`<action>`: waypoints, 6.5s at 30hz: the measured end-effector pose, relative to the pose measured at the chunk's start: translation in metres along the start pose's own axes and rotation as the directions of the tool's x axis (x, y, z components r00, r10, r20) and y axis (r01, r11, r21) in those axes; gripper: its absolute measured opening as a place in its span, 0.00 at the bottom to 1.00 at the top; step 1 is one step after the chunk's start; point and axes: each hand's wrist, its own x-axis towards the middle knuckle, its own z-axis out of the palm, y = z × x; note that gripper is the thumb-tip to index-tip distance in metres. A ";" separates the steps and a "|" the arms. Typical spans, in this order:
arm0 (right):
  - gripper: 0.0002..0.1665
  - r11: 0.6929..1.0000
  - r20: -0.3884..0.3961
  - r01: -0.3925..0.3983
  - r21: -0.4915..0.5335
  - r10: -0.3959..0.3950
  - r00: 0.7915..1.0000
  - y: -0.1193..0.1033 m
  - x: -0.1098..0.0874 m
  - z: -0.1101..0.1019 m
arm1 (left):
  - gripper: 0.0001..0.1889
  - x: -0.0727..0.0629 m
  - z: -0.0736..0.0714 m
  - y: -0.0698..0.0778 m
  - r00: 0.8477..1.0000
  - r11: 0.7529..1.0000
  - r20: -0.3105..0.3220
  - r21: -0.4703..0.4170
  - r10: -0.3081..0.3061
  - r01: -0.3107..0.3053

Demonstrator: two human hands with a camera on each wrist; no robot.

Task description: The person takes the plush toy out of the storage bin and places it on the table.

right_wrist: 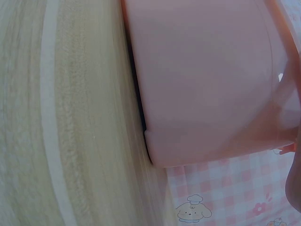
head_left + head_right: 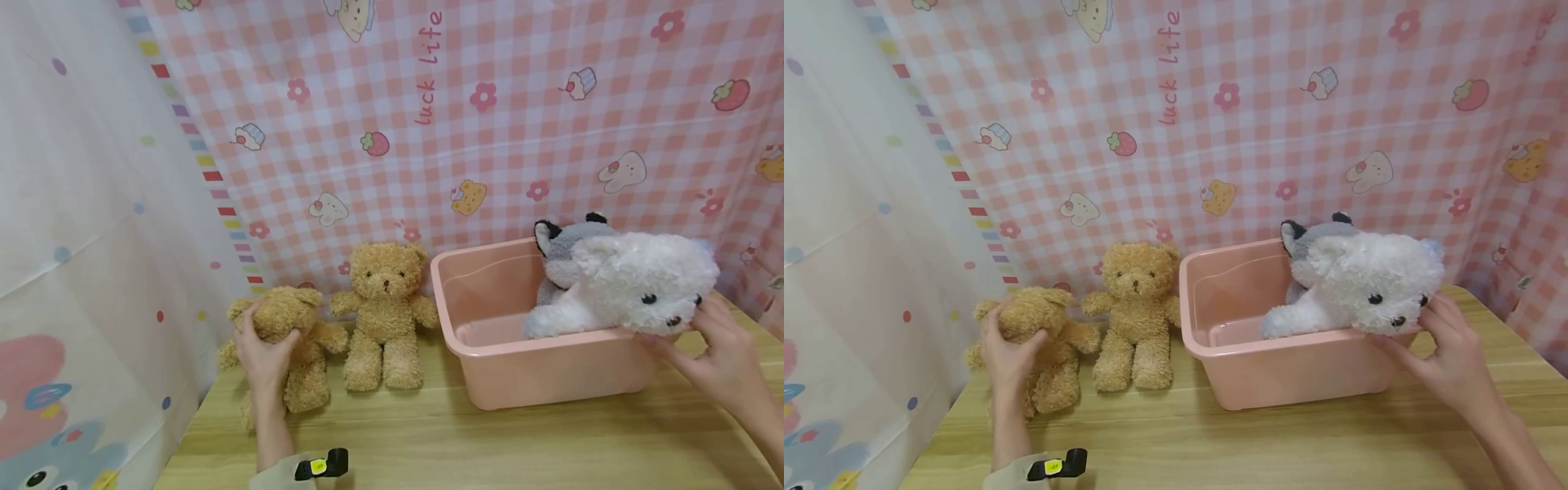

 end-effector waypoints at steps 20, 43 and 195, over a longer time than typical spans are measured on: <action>0.48 1.000 -0.005 0.011 0.010 -0.011 1.000 0.002 -0.002 0.001 | 0.34 0.014 0.015 0.006 0.970 0.970 -0.127 -0.108 0.206 -0.220; 0.48 1.000 -0.008 0.004 -0.001 -0.004 1.000 0.000 -0.002 0.001 | 0.17 0.014 0.021 -0.004 0.988 0.989 -0.034 0.006 0.148 -0.148; 0.40 0.998 0.035 -0.035 0.044 0.033 0.999 0.000 -0.001 0.000 | 0.09 -0.098 0.107 0.191 0.572 0.893 0.691 -0.396 0.443 -0.213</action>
